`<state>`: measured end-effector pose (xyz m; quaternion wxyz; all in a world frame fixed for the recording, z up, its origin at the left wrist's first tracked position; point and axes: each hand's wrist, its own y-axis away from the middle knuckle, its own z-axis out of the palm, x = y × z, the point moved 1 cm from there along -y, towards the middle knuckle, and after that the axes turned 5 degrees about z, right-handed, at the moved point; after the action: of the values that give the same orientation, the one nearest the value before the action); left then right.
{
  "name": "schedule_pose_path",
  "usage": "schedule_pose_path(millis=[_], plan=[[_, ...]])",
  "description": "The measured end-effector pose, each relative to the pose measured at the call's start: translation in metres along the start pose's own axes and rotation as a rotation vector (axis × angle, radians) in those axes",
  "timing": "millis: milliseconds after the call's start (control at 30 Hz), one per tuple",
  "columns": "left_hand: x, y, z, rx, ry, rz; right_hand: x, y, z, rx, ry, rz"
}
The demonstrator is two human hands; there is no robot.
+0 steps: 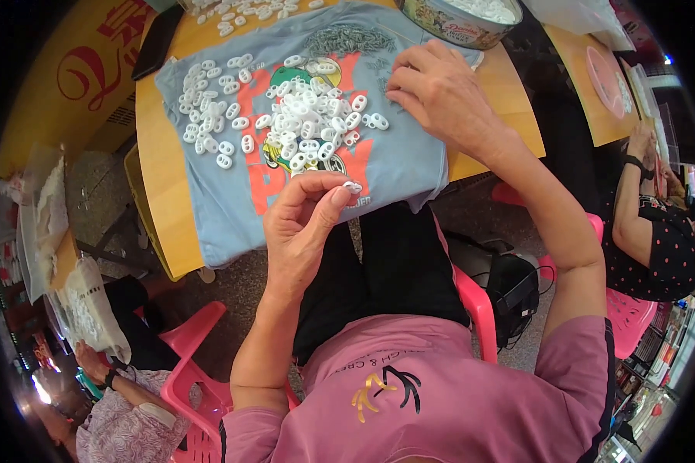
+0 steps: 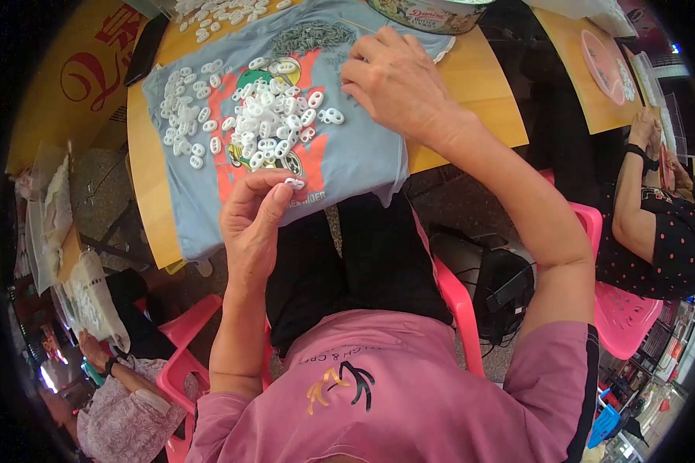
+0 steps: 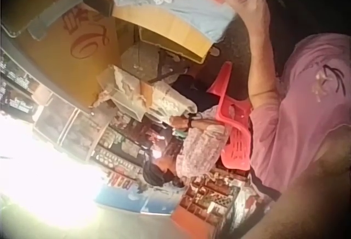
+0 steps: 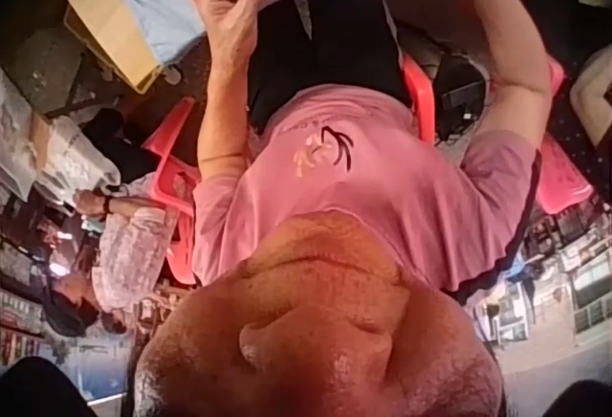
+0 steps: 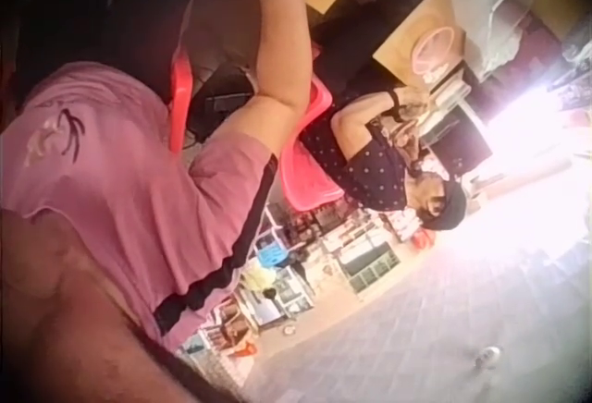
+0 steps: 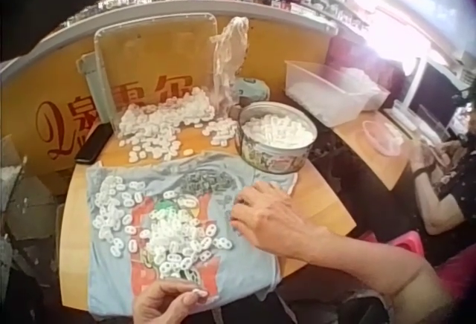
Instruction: Inspecting and sorting white plastic garment buttons or toggles on a workspace table.
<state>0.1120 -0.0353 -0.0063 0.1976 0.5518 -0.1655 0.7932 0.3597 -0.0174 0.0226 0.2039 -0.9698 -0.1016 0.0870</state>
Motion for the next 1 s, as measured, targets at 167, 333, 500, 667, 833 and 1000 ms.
schedule_pose_path(millis=[167,333,500,667,833,1000], plan=[[-0.002,0.001,-0.003,-0.013,0.050,-0.008,-0.002,-0.002,-0.008,0.080,-0.037,0.017],[-0.002,0.001,-0.004,-0.014,0.042,-0.014,-0.003,0.015,-0.016,-0.068,-0.162,-0.003],[-0.001,0.000,-0.001,-0.012,0.038,0.000,0.000,0.019,-0.013,-0.055,-0.108,-0.067],[-0.001,0.000,-0.001,-0.017,0.033,0.002,-0.001,0.010,-0.009,-0.091,-0.074,-0.139],[0.000,0.001,-0.001,-0.007,0.010,-0.009,-0.003,-0.002,-0.008,-0.187,-0.112,-0.118],[-0.001,0.000,0.000,-0.004,0.004,0.000,0.006,0.000,-0.012,-0.148,-0.201,-0.037]])
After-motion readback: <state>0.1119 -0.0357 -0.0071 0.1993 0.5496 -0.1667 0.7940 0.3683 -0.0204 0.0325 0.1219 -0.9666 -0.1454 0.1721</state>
